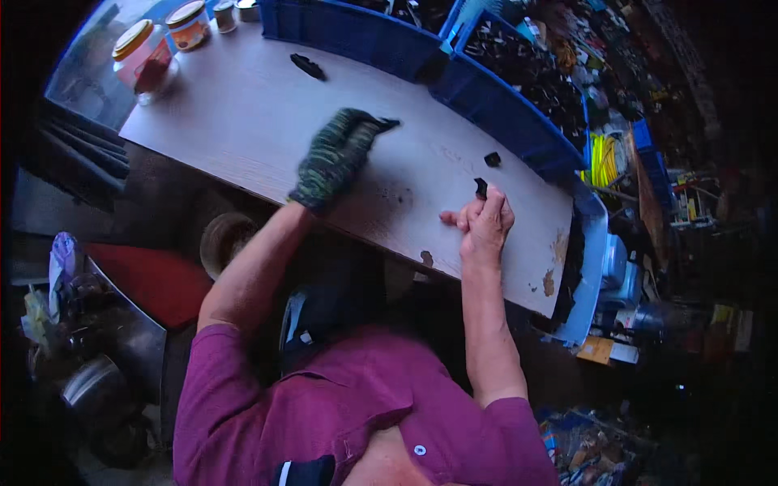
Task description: Assembling small black plastic components by hand at a workbench.
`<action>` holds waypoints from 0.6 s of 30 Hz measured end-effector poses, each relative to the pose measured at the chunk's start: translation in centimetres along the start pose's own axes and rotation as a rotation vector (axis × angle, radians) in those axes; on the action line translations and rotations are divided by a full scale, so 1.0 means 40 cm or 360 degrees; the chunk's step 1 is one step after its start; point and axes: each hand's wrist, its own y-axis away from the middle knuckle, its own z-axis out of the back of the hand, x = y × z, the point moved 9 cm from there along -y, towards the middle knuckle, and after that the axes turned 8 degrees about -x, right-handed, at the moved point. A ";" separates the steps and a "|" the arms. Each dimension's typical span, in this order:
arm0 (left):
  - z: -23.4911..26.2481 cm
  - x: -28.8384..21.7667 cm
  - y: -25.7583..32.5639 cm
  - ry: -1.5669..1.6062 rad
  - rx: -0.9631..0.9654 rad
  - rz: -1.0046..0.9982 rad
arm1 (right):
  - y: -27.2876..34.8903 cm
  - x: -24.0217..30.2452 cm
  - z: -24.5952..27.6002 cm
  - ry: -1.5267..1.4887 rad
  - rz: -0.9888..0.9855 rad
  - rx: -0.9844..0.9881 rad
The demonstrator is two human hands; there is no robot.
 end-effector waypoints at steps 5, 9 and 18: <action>-0.199 -0.124 0.091 0.0718 0.0592 0.0707 | -0.004 0.001 0.021 -0.0005 0.0062 -0.0015; -0.250 -0.157 0.109 0.0718 0.0698 0.0588 | 0.000 -0.001 0.028 -0.0065 0.0081 0.0040; -0.291 -0.149 0.124 0.0541 0.0691 0.0407 | -0.005 0.001 0.039 0.0116 0.0276 -0.0029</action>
